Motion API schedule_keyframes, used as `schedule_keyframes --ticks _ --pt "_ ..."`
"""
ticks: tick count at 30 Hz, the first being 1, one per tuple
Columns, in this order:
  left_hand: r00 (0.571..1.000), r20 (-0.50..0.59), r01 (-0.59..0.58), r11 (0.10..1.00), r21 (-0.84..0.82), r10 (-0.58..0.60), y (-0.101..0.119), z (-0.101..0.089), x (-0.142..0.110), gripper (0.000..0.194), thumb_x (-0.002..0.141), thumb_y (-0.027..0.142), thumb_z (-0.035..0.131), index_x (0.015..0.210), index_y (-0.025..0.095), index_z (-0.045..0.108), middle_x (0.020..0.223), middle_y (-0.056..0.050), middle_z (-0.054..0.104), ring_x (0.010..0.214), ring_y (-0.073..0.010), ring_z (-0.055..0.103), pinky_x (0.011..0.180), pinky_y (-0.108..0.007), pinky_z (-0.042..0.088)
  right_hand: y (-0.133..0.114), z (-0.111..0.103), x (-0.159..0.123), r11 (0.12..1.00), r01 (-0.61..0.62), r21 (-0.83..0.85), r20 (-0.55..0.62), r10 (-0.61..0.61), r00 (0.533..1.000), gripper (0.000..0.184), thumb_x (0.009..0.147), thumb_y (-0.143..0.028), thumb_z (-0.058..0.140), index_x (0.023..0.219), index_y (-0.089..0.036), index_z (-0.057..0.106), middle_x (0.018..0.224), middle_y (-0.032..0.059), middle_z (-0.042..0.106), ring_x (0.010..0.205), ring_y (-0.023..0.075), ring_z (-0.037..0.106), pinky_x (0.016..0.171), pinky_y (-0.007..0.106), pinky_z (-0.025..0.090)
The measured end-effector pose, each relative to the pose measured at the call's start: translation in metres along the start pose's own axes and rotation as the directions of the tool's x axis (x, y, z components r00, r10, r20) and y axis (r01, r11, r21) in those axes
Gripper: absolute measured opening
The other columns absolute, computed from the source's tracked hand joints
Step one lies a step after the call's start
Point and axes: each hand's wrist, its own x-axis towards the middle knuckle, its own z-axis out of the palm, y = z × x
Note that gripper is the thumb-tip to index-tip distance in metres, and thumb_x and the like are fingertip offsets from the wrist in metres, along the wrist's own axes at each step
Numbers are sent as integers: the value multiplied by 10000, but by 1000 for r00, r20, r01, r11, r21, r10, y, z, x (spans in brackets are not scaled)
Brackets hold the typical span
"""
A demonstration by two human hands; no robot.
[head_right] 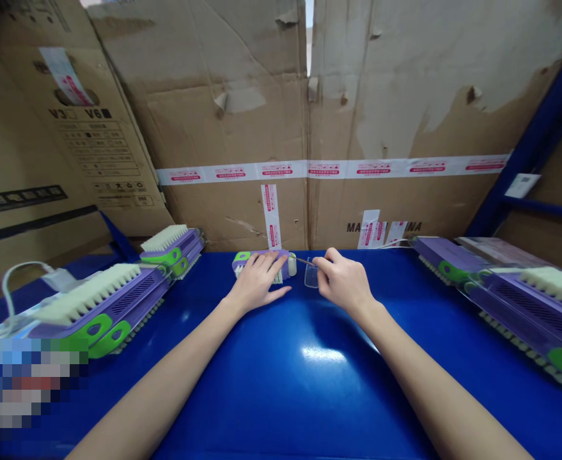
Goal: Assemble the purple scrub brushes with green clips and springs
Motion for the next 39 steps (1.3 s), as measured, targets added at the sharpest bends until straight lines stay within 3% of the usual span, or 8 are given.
schedule_keyframes --ticks 7,13,21,29,34,39 --pt "998 -55 27 998 -56 -30 0 -2 1 597 850 531 466 1286 123 467 1166 -161 588 1061 -291 534 882 -426 396 -15 -3 2 992 -60 -109 198 81 977 363 893 -264 354 1138 -230 619 939 51 625 624 130 570 483 269 216" --pt "997 -65 46 997 -69 -51 -4 -1 -2 589 848 530 470 1272 122 483 1161 -157 598 1051 -289 541 875 -425 390 -26 0 1 988 1 -153 335 51 941 405 918 -254 307 1254 -231 531 980 72 635 603 147 603 486 277 229" --pt "993 -91 77 995 -57 -82 -5 -5 1 462 865 512 462 1110 138 579 1020 -118 625 941 -256 552 813 -386 402 -27 -6 2 995 -22 -101 310 53 949 373 904 -265 336 1166 -267 601 907 40 646 611 141 598 497 271 227" --pt "966 -21 259 966 23 -259 -2 -3 10 490 818 496 552 1188 174 558 1000 -119 566 913 -274 501 747 -394 402 -26 -10 3 1000 -23 -20 287 28 958 361 892 -245 355 1133 -242 624 903 30 657 644 141 603 506 281 246" --pt "964 -44 263 965 1 -263 -4 1 7 416 826 470 551 1145 205 577 1093 -124 549 1011 -274 491 860 -410 388 -27 -12 5 998 -26 59 306 7 952 349 891 -224 360 1090 -252 645 895 21 659 707 139 614 533 260 289" --pt "970 7 245 970 -4 -245 -5 1 6 411 850 462 517 1173 211 559 1001 -94 603 934 -255 531 875 -428 376 -30 -17 7 991 -68 118 333 26 943 343 886 -210 371 1055 -252 667 897 22 665 773 141 621 571 243 337"
